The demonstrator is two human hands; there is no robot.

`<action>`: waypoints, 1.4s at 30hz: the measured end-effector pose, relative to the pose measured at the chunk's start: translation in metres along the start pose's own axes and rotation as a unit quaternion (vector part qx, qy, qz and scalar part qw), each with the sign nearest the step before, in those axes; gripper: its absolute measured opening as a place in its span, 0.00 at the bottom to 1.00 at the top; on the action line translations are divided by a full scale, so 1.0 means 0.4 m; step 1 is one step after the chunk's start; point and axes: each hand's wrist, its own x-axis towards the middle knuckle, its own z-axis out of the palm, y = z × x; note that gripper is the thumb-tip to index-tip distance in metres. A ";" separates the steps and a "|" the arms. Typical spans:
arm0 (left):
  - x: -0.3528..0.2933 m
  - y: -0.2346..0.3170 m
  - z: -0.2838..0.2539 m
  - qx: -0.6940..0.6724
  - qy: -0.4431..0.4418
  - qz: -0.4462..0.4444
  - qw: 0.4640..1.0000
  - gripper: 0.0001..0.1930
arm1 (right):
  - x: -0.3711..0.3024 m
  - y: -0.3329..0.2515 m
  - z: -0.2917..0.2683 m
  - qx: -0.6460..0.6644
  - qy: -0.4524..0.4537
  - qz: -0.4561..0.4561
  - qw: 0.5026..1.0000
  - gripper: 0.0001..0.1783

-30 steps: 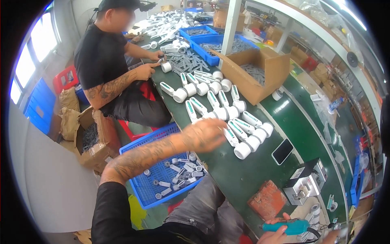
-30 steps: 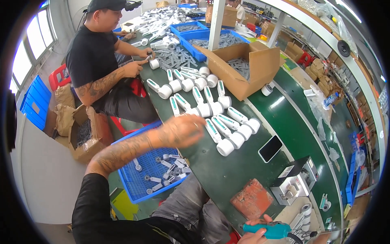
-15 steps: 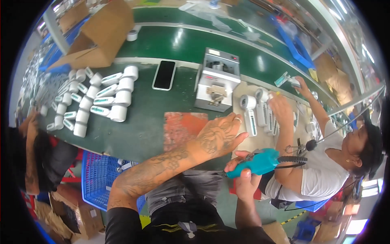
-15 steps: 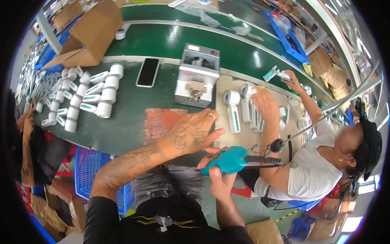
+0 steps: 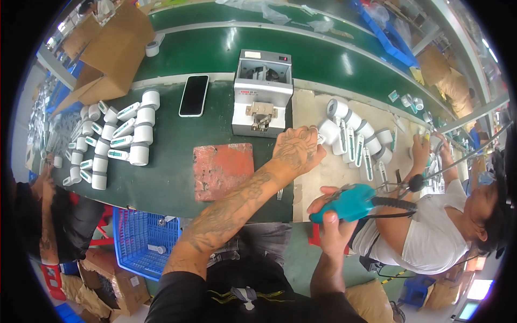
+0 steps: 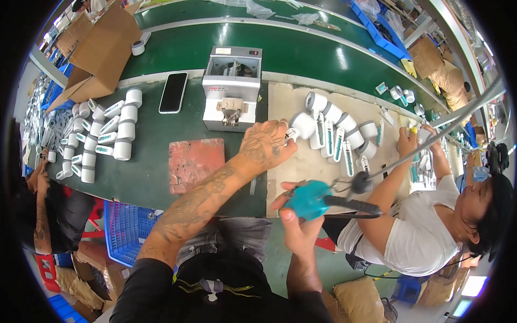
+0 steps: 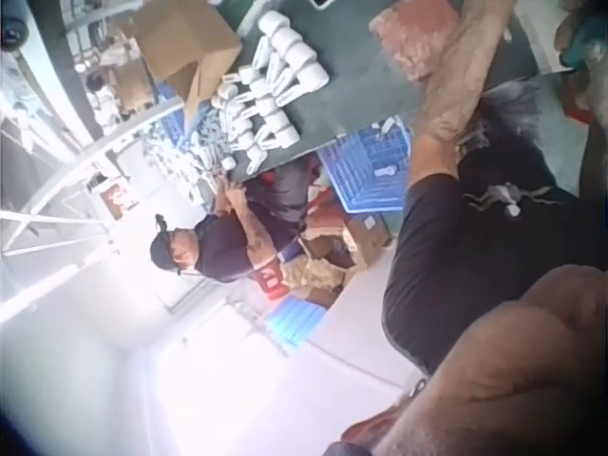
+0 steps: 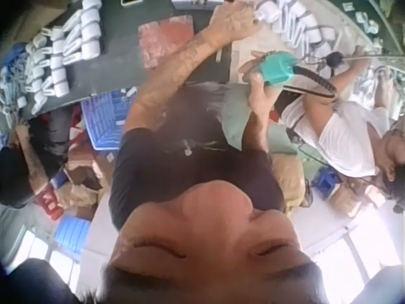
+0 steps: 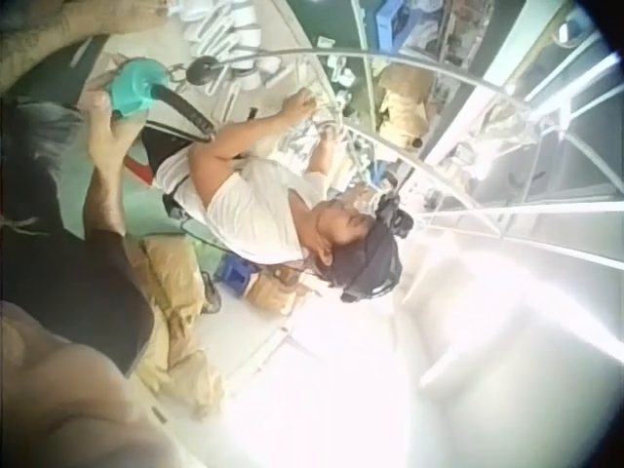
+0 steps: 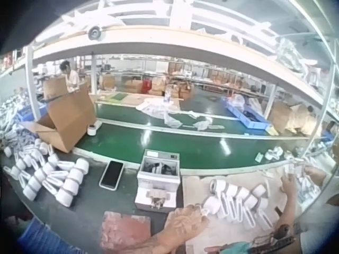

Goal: The person assembles small portable hand fans by joining plastic casings with internal components using an electric screwdriver at a factory workstation.

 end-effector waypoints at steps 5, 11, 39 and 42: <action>-0.147 -0.074 -0.189 -0.081 0.062 0.141 0.985 0.15 | 0.041 0.013 0.028 0.017 0.066 -0.031 0.997 0.35; -0.252 -0.222 -0.267 -0.089 0.074 0.175 0.978 0.13 | 0.116 -0.009 0.127 0.097 -0.010 -0.022 0.995 0.42; -0.211 -0.322 -0.292 -0.108 -0.011 0.072 0.991 0.12 | 0.374 0.053 0.367 0.015 -0.037 -0.096 0.995 0.38; -0.214 -0.319 -0.291 -0.106 -0.003 0.076 0.991 0.12 | 0.355 0.049 0.371 -0.005 -0.055 -0.107 0.993 0.40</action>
